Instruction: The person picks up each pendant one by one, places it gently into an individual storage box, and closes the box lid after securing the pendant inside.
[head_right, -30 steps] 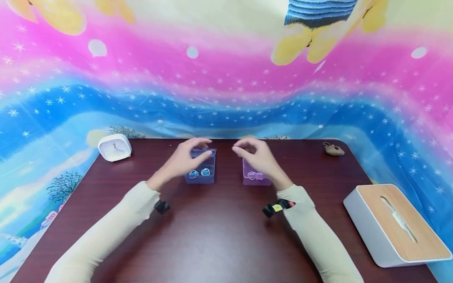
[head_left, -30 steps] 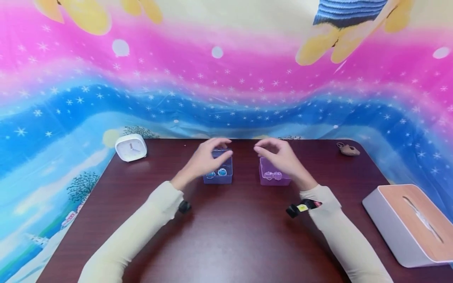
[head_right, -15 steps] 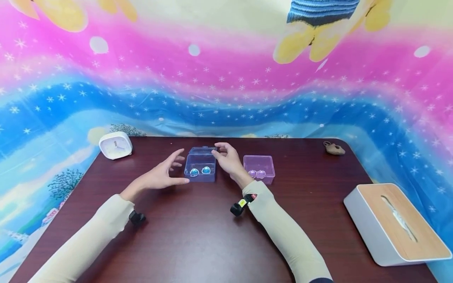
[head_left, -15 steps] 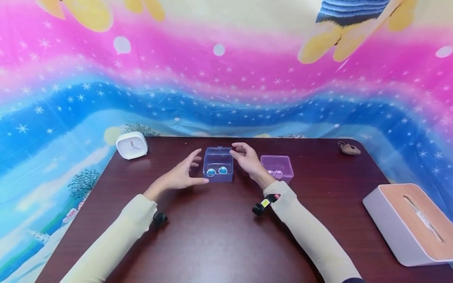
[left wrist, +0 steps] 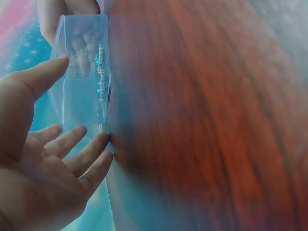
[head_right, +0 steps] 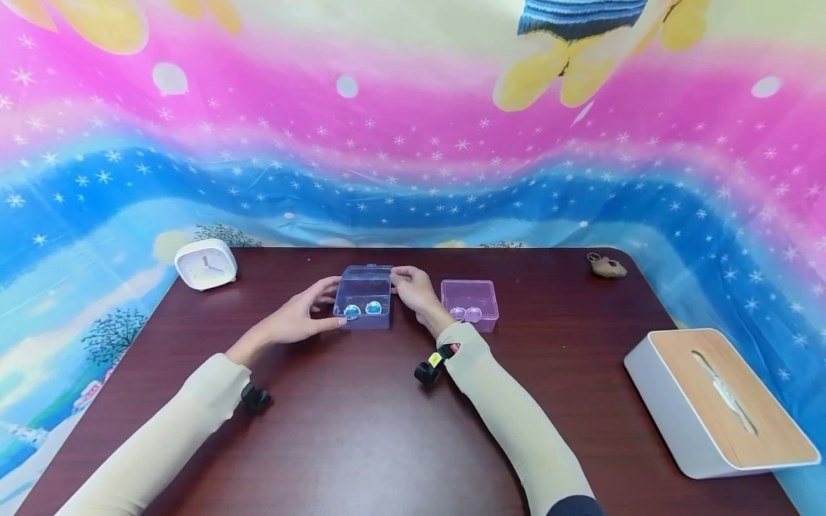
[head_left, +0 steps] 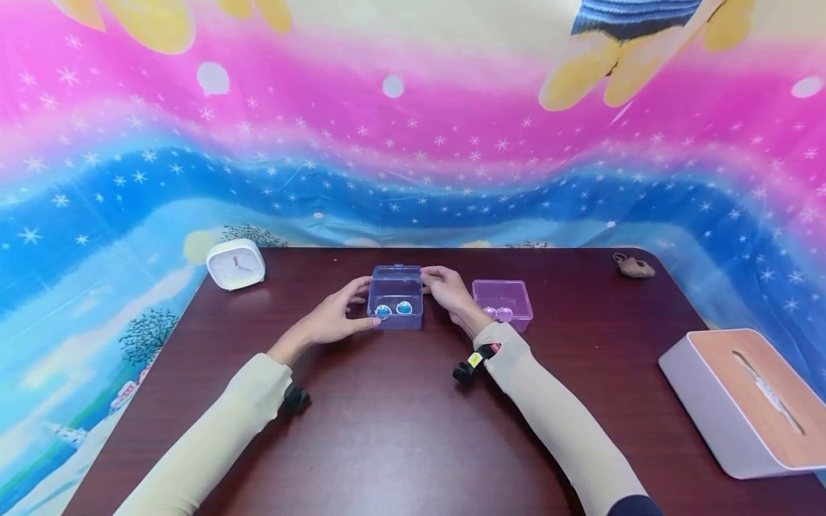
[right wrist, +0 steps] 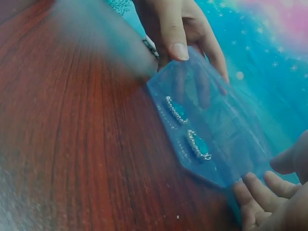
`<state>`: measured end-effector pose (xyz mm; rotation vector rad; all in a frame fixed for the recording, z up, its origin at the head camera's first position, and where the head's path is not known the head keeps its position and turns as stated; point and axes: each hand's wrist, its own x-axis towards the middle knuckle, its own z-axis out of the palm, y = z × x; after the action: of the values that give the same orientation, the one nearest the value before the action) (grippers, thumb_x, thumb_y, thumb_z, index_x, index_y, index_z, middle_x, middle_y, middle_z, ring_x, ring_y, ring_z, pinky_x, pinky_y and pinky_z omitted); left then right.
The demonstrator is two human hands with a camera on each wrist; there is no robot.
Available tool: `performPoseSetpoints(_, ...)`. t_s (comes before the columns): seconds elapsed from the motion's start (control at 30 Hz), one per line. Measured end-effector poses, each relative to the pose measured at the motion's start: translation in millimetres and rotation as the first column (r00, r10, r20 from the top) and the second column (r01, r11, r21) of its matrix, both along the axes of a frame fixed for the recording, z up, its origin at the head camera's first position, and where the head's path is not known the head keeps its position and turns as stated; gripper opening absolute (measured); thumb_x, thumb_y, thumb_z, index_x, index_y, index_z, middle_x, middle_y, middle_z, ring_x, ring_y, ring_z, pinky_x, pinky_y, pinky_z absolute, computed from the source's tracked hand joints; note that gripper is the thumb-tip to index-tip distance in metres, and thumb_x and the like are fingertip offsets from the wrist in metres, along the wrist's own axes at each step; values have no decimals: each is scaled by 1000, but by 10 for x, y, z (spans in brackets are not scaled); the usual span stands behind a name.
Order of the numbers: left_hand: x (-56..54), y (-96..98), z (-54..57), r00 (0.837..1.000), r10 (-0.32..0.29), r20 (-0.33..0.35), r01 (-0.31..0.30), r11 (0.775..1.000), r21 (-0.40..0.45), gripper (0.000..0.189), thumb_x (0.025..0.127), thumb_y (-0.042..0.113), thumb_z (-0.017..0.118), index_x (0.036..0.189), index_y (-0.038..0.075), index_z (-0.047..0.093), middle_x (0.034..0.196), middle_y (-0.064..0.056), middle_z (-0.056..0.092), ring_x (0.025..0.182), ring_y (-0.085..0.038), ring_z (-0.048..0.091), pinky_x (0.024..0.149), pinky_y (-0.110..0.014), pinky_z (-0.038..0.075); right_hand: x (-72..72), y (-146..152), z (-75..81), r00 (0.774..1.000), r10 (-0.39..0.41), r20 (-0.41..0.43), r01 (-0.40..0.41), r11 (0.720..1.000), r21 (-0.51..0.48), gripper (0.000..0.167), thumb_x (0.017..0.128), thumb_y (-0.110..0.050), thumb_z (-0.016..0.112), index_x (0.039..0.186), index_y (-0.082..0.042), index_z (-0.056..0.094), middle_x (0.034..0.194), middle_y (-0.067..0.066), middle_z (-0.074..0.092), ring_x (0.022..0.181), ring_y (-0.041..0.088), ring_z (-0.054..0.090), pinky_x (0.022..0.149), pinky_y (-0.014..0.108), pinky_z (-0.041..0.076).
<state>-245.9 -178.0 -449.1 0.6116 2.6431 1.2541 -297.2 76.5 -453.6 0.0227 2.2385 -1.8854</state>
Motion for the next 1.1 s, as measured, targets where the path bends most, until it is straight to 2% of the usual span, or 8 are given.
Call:
performPoseSetpoints(0.17,-2,-3,10,1000,8,4,-8,1000,10,86,90,28,80,159,9,31,153,-20,52,135,-43,56,110,-60,45,-14,3,-12,1000,-13,-28,13,1000,-13,36,105,-18,58,137,-3,62,134,19,68,111,34,72,118,43,40)
performPoseSetpoints(0.37,-11,-3,-34,1000,12,5,-12,1000,16,86,89,26,81,157,8,31,154,-20,51,135,-41,57,111,-57,45,-14,-6,-34,997,-55,-55,51,995,-80,33,101,-11,64,133,-2,63,129,20,71,96,25,75,109,41,49)
performPoseSetpoints(0.57,3,-4,-35,999,14,37,-16,999,36,94,89,27,82,159,6,23,158,-20,47,137,-41,55,113,-58,43,-6,2,-57,993,-66,-95,55,992,-114,48,99,-6,65,145,-3,52,131,20,70,86,12,74,96,30,53)
performPoseSetpoints(0.7,1,5,-15,999,19,48,-21,999,28,103,89,27,81,162,2,13,161,-20,43,140,-39,54,114,-55,43,1,19,-59,993,-51,-110,41,995,-90,52,100,-9,65,150,-12,52,132,14,71,94,10,72,85,28,49)
performPoseSetpoints(0.8,-8,14,-9,999,16,45,-16,1000,7,105,89,28,80,163,0,11,162,-19,42,141,-38,53,114,-54,43,11,19,-51,993,-24,-119,14,996,-84,49,101,-10,63,149,-16,54,134,11,71,104,14,70,83,32,48)
performPoseSetpoints(0.93,-16,32,-13,999,8,41,-8,1000,-10,102,89,30,81,163,4,16,160,-19,45,141,-38,52,114,-54,44,38,-3,-32,990,-1,-138,-13,995,-101,43,103,-7,59,145,-13,58,136,12,69,110,21,70,85,33,51)
performPoseSetpoints(1.1,-20,54,-22,1000,11,18,-10,1000,-19,93,88,32,82,160,9,27,154,-19,50,136,-38,55,111,-55,46,75,-34,-19,988,-21,-154,3,993,-115,32,101,-3,60,131,-6,68,130,16,71,110,24,72,85,29,55)
